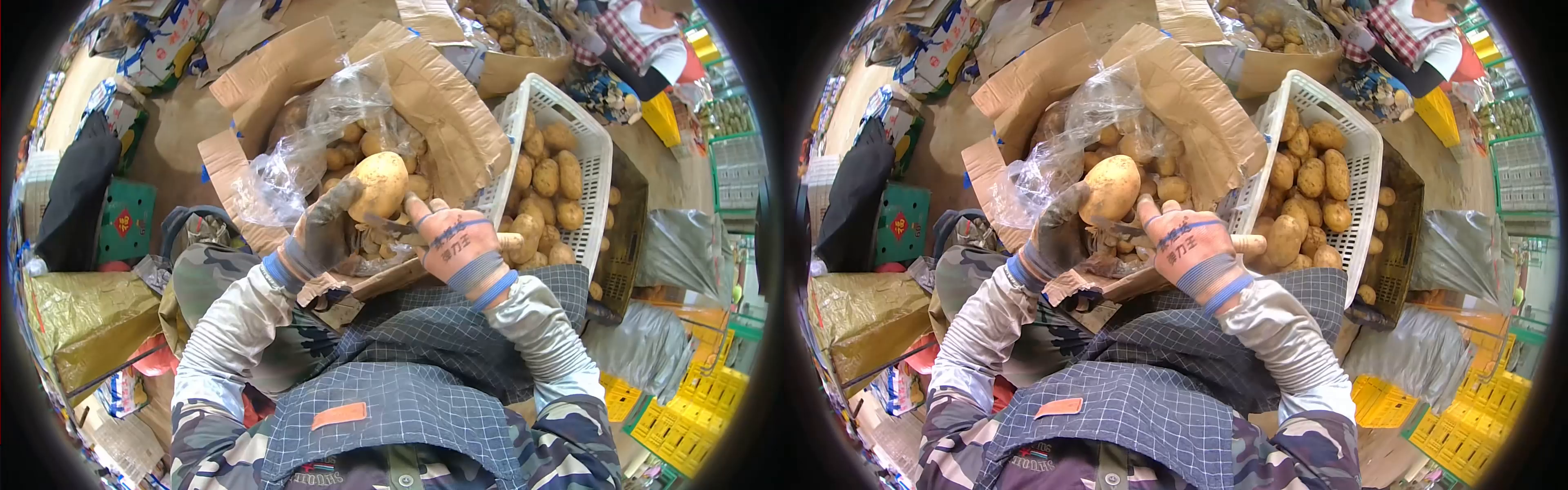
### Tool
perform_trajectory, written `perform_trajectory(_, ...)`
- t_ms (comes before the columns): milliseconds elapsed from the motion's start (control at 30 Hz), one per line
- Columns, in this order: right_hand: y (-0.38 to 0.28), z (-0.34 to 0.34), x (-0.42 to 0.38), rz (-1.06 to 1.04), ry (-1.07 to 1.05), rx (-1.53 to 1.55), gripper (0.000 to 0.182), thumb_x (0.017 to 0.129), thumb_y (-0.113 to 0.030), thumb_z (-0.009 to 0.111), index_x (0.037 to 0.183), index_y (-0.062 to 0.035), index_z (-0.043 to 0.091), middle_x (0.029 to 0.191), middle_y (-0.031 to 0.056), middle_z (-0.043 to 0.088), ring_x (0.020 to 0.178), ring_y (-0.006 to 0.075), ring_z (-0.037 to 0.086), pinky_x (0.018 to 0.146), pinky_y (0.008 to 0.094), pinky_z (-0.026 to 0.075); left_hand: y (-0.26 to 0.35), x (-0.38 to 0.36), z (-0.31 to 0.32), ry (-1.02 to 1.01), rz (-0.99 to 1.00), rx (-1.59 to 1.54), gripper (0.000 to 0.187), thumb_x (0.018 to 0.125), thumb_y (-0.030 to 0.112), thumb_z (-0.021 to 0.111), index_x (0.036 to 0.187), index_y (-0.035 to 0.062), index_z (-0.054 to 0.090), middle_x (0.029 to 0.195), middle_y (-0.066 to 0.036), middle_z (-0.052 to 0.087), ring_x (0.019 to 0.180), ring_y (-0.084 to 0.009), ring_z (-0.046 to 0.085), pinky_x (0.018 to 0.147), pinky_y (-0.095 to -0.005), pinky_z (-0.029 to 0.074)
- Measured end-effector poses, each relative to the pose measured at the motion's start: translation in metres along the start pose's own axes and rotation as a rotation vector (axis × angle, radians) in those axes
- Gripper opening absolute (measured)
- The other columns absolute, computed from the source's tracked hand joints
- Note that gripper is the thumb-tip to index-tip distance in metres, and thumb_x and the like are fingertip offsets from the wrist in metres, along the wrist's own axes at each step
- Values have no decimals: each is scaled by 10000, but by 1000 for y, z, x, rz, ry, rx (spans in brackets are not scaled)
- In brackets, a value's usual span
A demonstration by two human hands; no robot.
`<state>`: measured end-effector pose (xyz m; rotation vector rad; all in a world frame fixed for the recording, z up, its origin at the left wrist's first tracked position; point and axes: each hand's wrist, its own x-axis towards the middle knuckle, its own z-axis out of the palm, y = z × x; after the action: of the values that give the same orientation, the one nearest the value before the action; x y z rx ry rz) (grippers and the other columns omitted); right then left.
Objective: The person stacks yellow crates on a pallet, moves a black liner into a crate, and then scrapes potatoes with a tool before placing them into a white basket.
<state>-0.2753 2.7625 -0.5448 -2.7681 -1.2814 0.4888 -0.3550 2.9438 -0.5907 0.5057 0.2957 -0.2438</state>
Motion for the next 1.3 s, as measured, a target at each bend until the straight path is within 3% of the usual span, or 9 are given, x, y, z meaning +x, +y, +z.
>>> perform_trajectory(267, 43, 9, 17, 0, 225, 433, 554, 781, -205, 700, 1274, -94, 474, 1093, 156, 623, 989, 287, 617, 819, 366, 495, -4, 10, -14, -255, -123, -213, 527, 945, 411, 464, 1250, -19, 482, 1070, -205, 621, 849, -246, 655, 654, -282, 560)
perform_trajectory(367, 32, 12, 11, -257, 59, 1633, 639, 755, -158, 747, 1309, -72, 441, 1086, 86, 631, 844, 170, 628, 693, 295, 510, -13, 5, 8, -126, -232, -358, 533, 972, 440, 411, 1256, -4, 489, 1058, -188, 625, 810, -218, 649, 617, -253, 542)
perform_trajectory(467, 35, -1, -1, 15, -226, 1747, 586, 756, -135, 742, 1264, -43, 464, 972, 40, 616, 523, 9, 435, 452, 173, 374, -24, -1, -2, 7, 187, 546, 570, 960, 503, 407, 1260, 27, 498, 1003, -92, 630, 806, -137, 613, 655, -228, 517)
perform_trajectory(600, 45, 2, -9, 131, -253, 1717, 554, 759, -145, 732, 1245, -53, 482, 932, 36, 612, 518, 34, 455, 461, 174, 376, 9, 9, 13, -59, -23, 583, 481, 955, 431, 460, 1212, 28, 520, 997, -59, 626, 768, -111, 608, 629, -236, 506)
perform_trajectory(767, 110, 23, -26, 116, 97, 1866, 257, 899, -91, 520, 1151, -46, 535, 900, 41, 588, 603, 89, 526, 472, 227, 421, 20, 35, -44, 313, 441, 958, 337, 919, 292, 572, 1165, 61, 577, 894, -38, 629, 803, -109, 602, 616, -248, 506)
perform_trajectory(900, 251, -13, -84, 134, 693, 1627, 226, 946, -214, 474, 1071, -63, 587, 770, 27, 581, 553, 89, 501, 474, 232, 414, 85, 26, -84, 711, 735, 629, 393, 873, 149, 611, 1228, 51, 472, 810, -31, 558, 599, -87, 507, 506, -212, 435)
perform_trajectory(1000, 353, -11, -158, 521, 965, 1404, 291, 906, -335, 564, 1026, -74, 609, 697, 8, 577, 504, 82, 467, 453, 215, 372, 74, 18, -108, 586, 484, 987, 348, 869, 201, 616, 1174, 50, 544, 895, -68, 630, 705, -121, 584, 606, -247, 474)
perform_trajectory(1200, 470, 132, -288, 1254, 723, 1483, 391, 792, -480, 662, 951, -128, 598, 670, 43, 549, 536, 177, 508, 450, 294, 409, -2, 59, -101, 558, 174, 2198, 555, 807, 303, 664, 1279, 78, 479, 1268, -162, 528, 1120, -307, 550, 930, -405, 455)
perform_trajectory(1300, 481, 181, -290, 1430, 612, 1668, 369, 811, -492, 630, 950, -151, 609, 698, 43, 577, 543, 212, 506, 469, 332, 428, -10, 90, -102, 685, -513, 2261, 695, 769, 337, 679, 1359, 108, 390, 1367, -159, 444, 1217, -308, 483, 991, -406, 420)
